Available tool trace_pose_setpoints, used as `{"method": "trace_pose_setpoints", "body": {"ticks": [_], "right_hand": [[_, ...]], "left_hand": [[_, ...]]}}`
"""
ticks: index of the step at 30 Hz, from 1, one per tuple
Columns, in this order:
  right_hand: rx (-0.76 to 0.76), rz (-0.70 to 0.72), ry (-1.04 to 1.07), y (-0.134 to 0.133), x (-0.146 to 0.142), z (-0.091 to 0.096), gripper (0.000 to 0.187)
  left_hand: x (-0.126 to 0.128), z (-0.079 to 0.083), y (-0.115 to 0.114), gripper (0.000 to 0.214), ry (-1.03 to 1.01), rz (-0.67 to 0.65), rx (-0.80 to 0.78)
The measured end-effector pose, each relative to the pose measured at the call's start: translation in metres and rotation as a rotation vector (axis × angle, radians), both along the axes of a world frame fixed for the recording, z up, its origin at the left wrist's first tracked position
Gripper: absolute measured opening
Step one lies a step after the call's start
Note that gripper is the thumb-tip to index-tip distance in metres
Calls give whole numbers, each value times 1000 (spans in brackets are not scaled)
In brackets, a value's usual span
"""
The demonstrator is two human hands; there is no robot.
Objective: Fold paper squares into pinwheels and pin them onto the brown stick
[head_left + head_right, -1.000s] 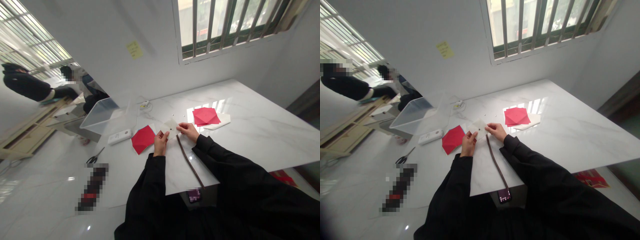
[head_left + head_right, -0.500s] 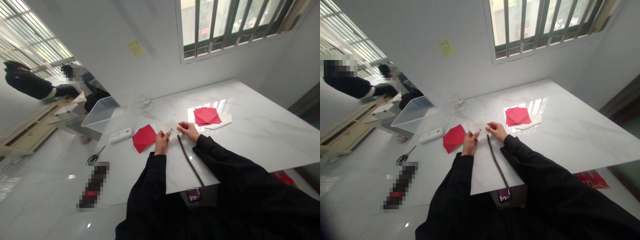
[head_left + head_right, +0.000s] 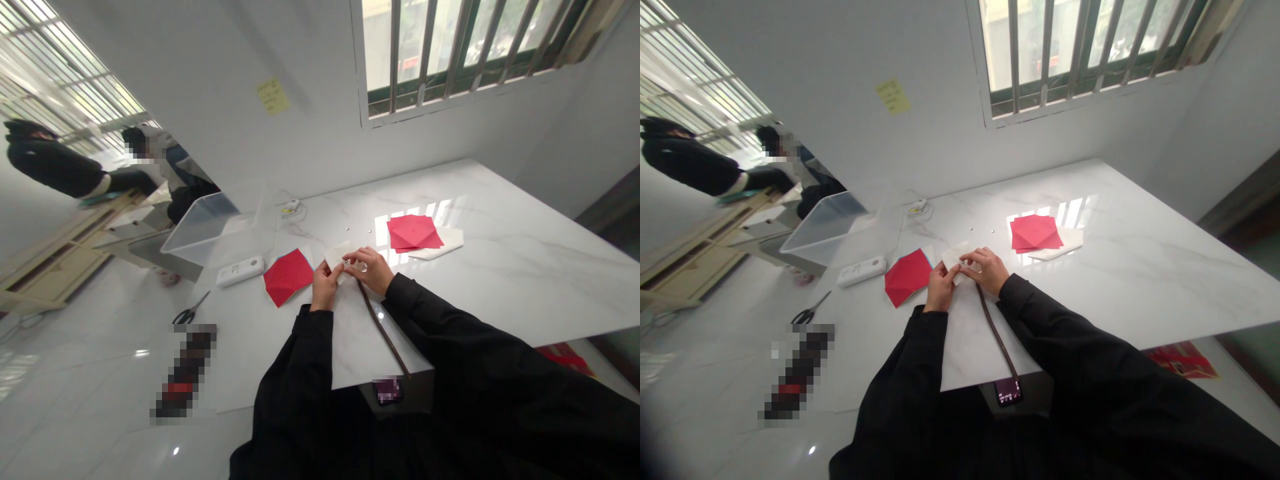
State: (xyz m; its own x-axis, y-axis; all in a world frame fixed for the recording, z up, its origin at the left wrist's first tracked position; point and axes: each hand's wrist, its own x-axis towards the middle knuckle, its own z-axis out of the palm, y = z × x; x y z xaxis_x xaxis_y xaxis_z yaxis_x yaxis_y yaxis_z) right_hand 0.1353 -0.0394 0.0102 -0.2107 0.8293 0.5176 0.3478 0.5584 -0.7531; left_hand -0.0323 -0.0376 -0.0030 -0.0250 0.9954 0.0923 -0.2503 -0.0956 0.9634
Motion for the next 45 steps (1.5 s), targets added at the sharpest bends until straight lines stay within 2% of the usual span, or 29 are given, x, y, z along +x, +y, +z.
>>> {"method": "trace_pose_setpoints", "body": {"ticks": [7, 14, 26, 39, 45], "right_hand": [[-21, -40, -25, 2, 3, -2, 12], [-41, -34, -65, 2, 5, 1, 10], [-90, -25, -48, 5, 6, -5, 9], [-1, -66, -88, 2, 4, -5, 2], [-7, -67, 33, 2, 1, -9, 6]], "left_hand": [[-1, 1, -2, 56, 43, -48, -29], [-2, 2, -4, 56, 113, -50, -19], [1, 2, -5, 53, 184, -32, -5], [4, 4, -6, 45, 236, -24, 25], [2, 4, -5, 48, 283, -28, 35]]}}
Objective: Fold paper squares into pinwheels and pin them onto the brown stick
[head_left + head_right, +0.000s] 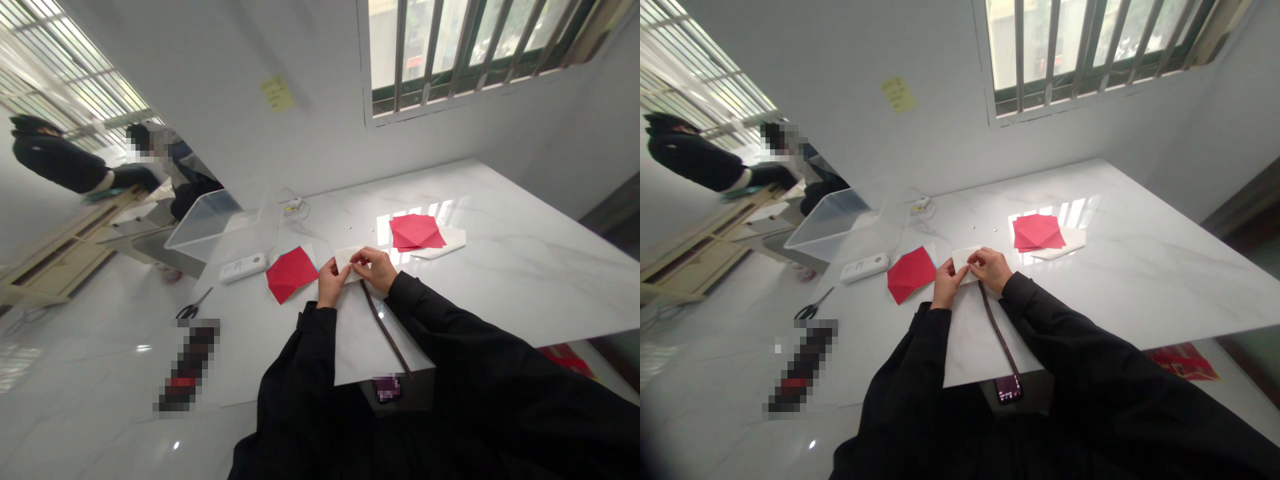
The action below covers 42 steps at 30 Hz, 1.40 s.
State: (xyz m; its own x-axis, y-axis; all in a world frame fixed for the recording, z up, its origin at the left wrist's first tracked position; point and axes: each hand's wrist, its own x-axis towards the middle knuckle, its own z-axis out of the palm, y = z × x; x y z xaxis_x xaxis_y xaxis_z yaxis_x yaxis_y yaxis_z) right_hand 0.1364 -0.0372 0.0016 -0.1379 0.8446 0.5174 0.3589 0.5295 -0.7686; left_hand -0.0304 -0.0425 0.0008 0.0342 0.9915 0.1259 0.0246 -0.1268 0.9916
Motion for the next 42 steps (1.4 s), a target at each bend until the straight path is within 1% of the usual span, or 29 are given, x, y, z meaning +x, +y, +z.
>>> {"method": "trace_pose_setpoints", "body": {"ticks": [5, 9, 12, 15, 17, 20, 22, 26, 31, 34, 38, 42], "right_hand": [[-28, 19, 120, -1, -3, 2, 9], [-8, -32, 159, 6, 9, 3, 9], [38, -115, 47, 18, 29, -2, 13], [-17, -208, -134, 30, 49, -11, 16], [-51, -251, -297, 35, 55, -16, 18], [-27, -228, -517, 36, 55, -18, 19], [-9, -202, -602, 34, 52, -17, 20], [-32, -198, -637, 31, 50, -17, 23], [-22, -298, -623, 28, 50, -20, 17], [-18, -292, -651, 26, 47, -19, 16], [-39, -270, -691, 25, 41, -16, 23], [-52, -282, -712, 26, 40, -15, 36]], "left_hand": [[-1, -1, 1, 47, 18, 20, -6], [-1, -2, 2, 44, 4, 59, -11], [-1, -4, 3, 41, -1, 105, -8], [-1, -6, 5, 41, -17, 171, -14], [-2, -8, 5, 42, -33, 214, -15], [-1, -7, 5, 44, -83, 250, -12], [-1, -7, 5, 45, -124, 268, -13], [-1, -9, 5, 45, -165, 274, -15], [-2, -10, 4, 45, -150, 269, -15], [-2, -9, 3, 44, -147, 269, -13], [-1, -8, 3, 44, -143, 259, -15], [-2, -9, 3, 46, -139, 267, -23]]}}
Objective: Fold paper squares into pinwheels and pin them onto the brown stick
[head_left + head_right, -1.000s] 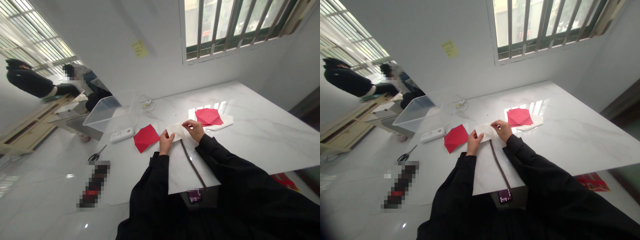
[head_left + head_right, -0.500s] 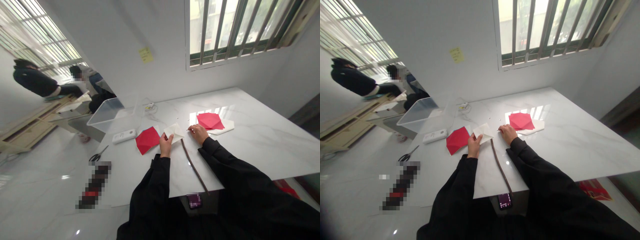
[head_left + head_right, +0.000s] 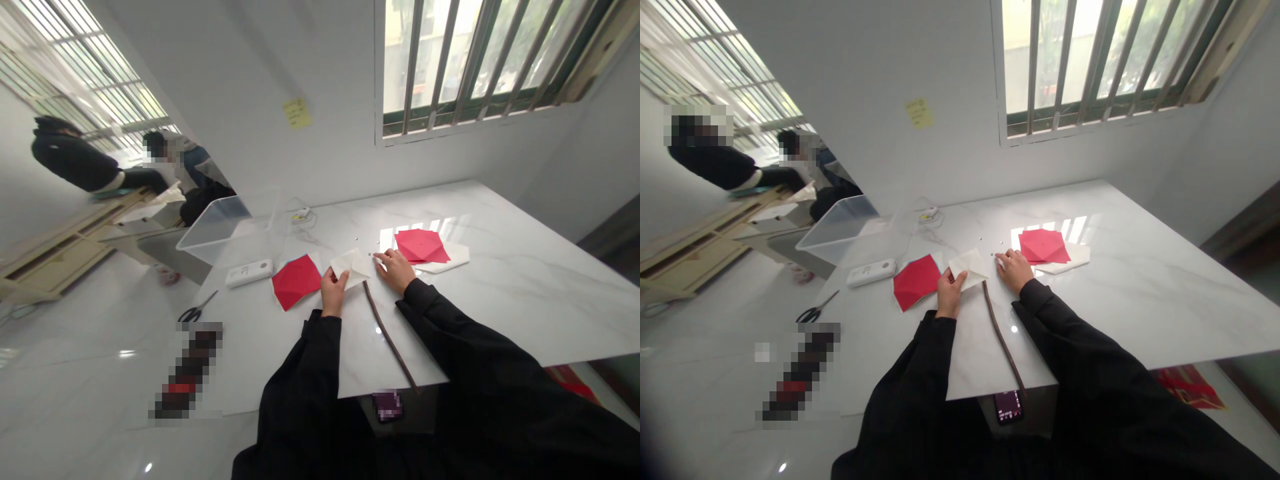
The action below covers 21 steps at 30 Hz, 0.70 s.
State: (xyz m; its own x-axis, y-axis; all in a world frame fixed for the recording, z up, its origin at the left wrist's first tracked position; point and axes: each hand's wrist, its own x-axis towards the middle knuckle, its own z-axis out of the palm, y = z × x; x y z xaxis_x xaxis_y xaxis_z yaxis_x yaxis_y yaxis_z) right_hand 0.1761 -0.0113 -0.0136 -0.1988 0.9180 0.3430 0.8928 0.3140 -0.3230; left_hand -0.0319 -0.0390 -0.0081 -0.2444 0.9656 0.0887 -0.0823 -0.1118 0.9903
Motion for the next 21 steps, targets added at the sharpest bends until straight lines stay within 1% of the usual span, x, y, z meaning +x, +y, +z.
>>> {"method": "trace_pose_setpoints", "body": {"ticks": [8, 11, 15, 21], "right_hand": [[18, 26, 77, 1, 5, -8, 33], [28, 48, 70, 2, 2, -4, 31], [26, 79, 33, 7, -9, 2, 31], [-16, 68, 18, 28, -22, 6, 33]], "left_hand": [[0, -4, 2, 50, -22, -22, 10], [0, -6, 4, 50, -25, -39, 25], [0, -7, 5, 47, -6, -32, 44], [-1, -8, 7, 45, 12, -34, 61]]}}
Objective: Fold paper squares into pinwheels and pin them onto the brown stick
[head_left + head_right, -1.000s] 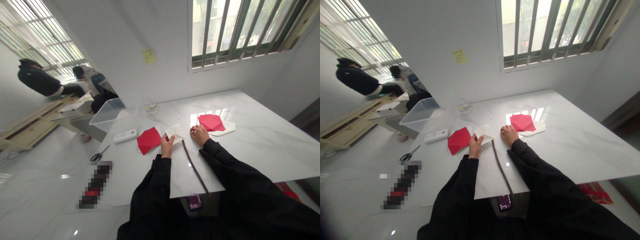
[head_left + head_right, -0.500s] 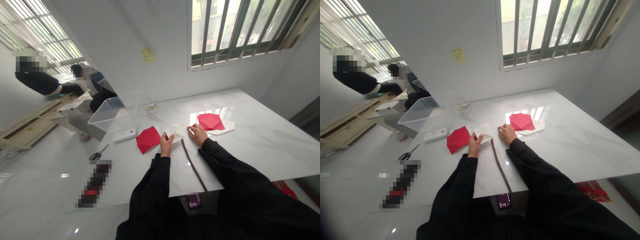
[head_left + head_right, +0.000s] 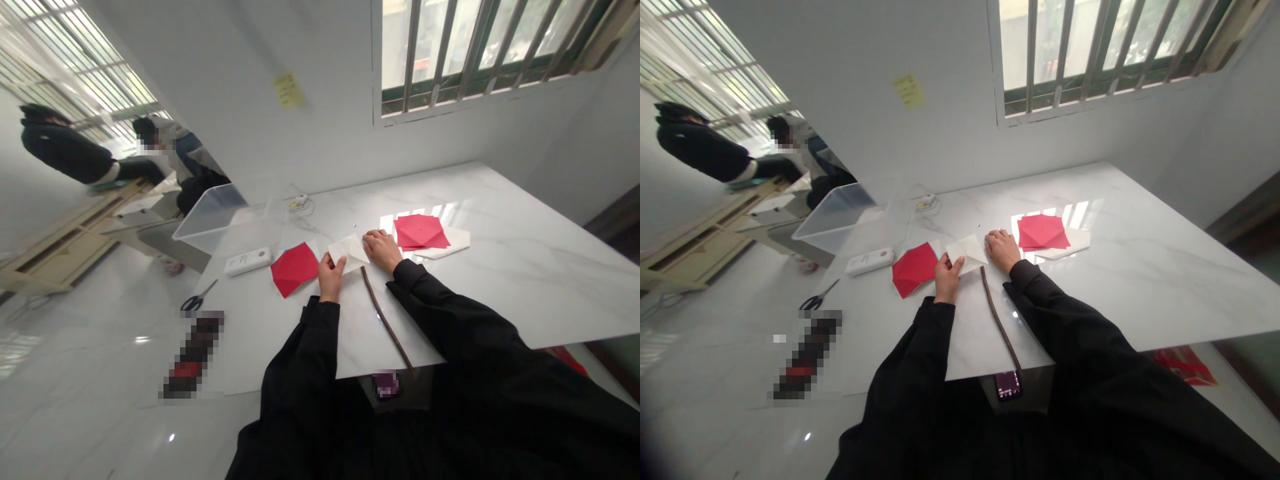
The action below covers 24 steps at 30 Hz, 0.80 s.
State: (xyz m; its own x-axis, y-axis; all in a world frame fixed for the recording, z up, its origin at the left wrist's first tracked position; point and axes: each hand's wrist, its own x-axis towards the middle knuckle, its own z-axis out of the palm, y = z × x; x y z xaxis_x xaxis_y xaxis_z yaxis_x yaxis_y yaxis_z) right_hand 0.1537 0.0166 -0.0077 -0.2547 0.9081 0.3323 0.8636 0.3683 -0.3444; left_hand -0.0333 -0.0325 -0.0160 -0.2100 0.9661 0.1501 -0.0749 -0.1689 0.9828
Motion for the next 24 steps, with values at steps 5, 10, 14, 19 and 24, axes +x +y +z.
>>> {"method": "trace_pose_setpoints", "body": {"ticks": [5, 10, 14, 19, 24], "right_hand": [[-29, 10, 36, 6, 6, 5, 35], [-194, 13, 476, -24, 13, 13, 37], [-296, 215, 799, -54, 10, 10, 81], [-252, 195, 837, -62, 0, 2, 73], [-207, 168, 846, -63, -4, 2, 62]], "left_hand": [[0, 1, -1, 50, -24, -8, -11], [5, 4, -2, 56, -56, -12, -21], [6, 8, -4, 62, -28, 9, -67], [7, 14, -7, 64, 60, -12, -76], [12, 19, -11, 62, 118, -94, -10]]}}
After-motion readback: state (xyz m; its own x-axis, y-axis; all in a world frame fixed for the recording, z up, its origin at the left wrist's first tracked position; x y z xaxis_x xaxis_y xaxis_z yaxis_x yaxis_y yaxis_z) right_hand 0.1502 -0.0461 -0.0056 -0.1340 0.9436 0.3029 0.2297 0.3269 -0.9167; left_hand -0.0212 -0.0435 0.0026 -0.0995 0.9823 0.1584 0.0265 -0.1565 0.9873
